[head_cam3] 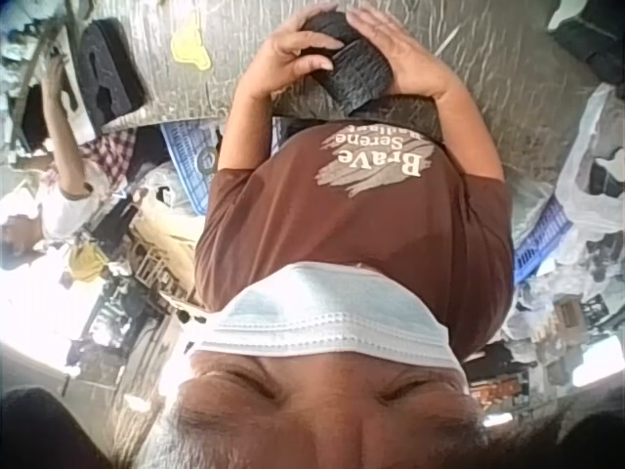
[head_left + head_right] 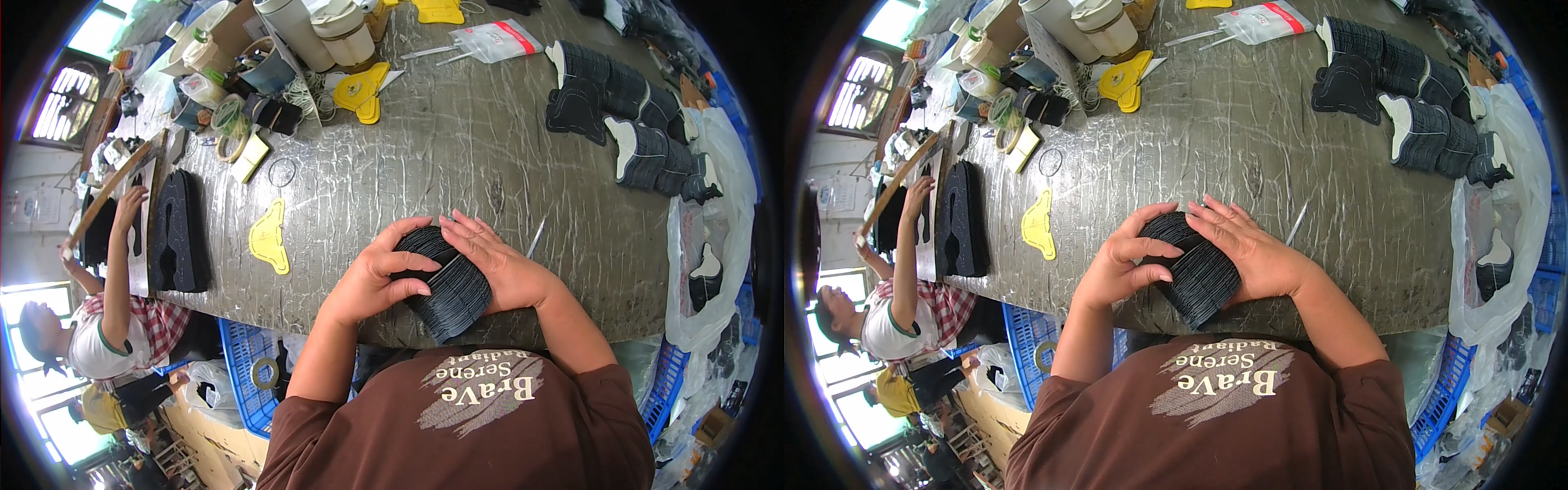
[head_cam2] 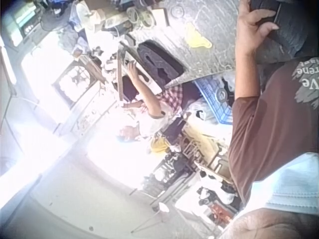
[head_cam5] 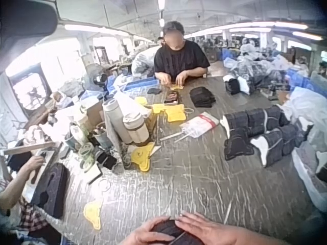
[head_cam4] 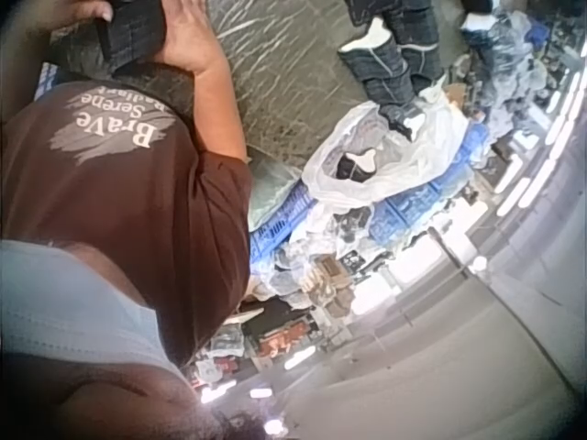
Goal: Tracing patterns on yellow shoe parts using a stencil and then sorting/stacking black shoe upper components.
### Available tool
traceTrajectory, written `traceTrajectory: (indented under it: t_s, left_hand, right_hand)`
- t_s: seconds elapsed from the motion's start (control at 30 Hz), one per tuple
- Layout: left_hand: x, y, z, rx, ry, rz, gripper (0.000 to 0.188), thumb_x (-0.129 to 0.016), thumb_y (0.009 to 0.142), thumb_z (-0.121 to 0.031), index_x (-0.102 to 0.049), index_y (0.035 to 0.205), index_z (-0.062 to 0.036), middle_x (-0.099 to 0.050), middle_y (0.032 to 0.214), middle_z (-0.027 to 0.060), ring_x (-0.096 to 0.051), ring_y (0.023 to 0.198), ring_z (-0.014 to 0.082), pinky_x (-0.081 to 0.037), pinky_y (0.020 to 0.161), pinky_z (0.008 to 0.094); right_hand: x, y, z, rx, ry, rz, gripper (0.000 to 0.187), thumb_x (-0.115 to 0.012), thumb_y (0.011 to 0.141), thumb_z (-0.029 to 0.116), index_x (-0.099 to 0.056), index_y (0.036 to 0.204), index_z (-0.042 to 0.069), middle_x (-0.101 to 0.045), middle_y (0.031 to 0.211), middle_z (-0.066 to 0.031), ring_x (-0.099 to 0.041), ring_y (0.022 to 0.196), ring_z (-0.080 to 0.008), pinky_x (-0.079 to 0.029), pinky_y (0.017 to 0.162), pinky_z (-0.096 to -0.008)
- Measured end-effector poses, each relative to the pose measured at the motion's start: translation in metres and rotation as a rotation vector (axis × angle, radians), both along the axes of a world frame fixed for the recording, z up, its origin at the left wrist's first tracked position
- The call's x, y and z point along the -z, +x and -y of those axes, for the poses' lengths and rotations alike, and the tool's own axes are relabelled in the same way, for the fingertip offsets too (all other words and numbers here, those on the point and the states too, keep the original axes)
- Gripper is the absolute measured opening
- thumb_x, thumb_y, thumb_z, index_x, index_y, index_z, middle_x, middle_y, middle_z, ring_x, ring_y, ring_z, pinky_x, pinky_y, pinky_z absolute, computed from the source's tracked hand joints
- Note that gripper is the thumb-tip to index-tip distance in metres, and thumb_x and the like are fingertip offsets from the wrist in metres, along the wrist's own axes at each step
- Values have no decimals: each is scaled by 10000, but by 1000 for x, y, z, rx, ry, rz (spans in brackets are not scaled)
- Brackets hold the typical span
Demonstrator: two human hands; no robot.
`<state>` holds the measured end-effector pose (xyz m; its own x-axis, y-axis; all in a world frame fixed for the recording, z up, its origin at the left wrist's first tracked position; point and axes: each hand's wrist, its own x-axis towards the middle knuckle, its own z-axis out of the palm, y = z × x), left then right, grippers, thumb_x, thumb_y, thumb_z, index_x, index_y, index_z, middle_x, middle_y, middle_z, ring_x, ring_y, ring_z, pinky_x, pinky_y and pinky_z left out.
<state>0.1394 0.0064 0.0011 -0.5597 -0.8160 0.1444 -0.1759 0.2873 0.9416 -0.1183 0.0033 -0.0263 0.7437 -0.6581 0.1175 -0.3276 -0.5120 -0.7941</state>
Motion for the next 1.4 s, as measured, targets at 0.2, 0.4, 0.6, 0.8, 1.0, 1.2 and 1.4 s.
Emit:
traceTrajectory:
  t_s: [0.2, 0.4, 0.6, 0.8, 1.0, 1.2, 1.4]
  left_hand:
    - [-2, 0, 0, 5, 7, -9, 325, -814, 709, -139, -733, 1022, -103, -446, 1407, 178, -522, 1224, 324, -439, 1004, 401]
    - [-8, -1, -1, 1, 0, -10, 341, -782, 693, -46, -731, 1027, -94, -443, 1409, 190, -511, 1241, 332, -422, 1024, 403]
    - [-12, -5, -7, -71, -16, 30, 341, -698, 702, 24, -726, 1023, -87, -436, 1409, 221, -493, 1261, 358, -400, 1039, 423]
    - [-14, -4, -8, -13, -130, 119, 297, -760, 728, -73, -722, 1022, -74, -396, 1435, 239, -468, 1280, 388, -385, 1046, 437]
    - [-7, -3, -7, -23, -103, 87, 346, -812, 727, -232, -726, 1025, -77, -400, 1436, 236, -448, 1296, 393, -372, 1055, 444]
    - [-3, -1, -5, -10, -70, 49, 346, -812, 722, -240, -731, 1022, -86, -405, 1436, 230, -443, 1304, 381, -365, 1061, 441]
    - [-3, -3, -6, -41, -21, 23, 282, -785, 756, -166, -732, 1023, -93, -397, 1442, 232, -446, 1303, 373, -367, 1058, 437]
  right_hand:
    - [-2, 0, 0, 3, -3, 0, 1278, -927, 464, 304, -219, 1519, 176, -232, 1571, -116, -175, 1460, -348, -159, 1177, -535]
    - [-1, 0, 0, -7, -5, -3, 1271, -924, 472, 310, -216, 1519, 171, -230, 1572, -113, -176, 1460, -349, -161, 1176, -536]
    - [-2, 0, 0, -1, -6, -3, 1267, -923, 474, 311, -219, 1517, 164, -235, 1570, -113, -176, 1458, -355, -163, 1173, -542]
    - [-1, 0, -1, 1, -19, 6, 1259, -921, 481, 312, -222, 1516, 157, -240, 1568, -118, -179, 1457, -359, -166, 1171, -543]
    - [-1, 0, 0, -3, -16, 3, 1276, -925, 467, 308, -218, 1519, 158, -240, 1567, -123, -179, 1457, -360, -164, 1170, -546]
    - [-1, 0, 0, -1, -14, 2, 1286, -926, 461, 305, -213, 1521, 166, -237, 1568, -124, -176, 1457, -361, -160, 1172, -546]
    - [-1, 0, 0, -3, -12, -3, 1285, -926, 461, 303, -212, 1522, 168, -235, 1570, -119, -173, 1458, -360, -161, 1172, -546]
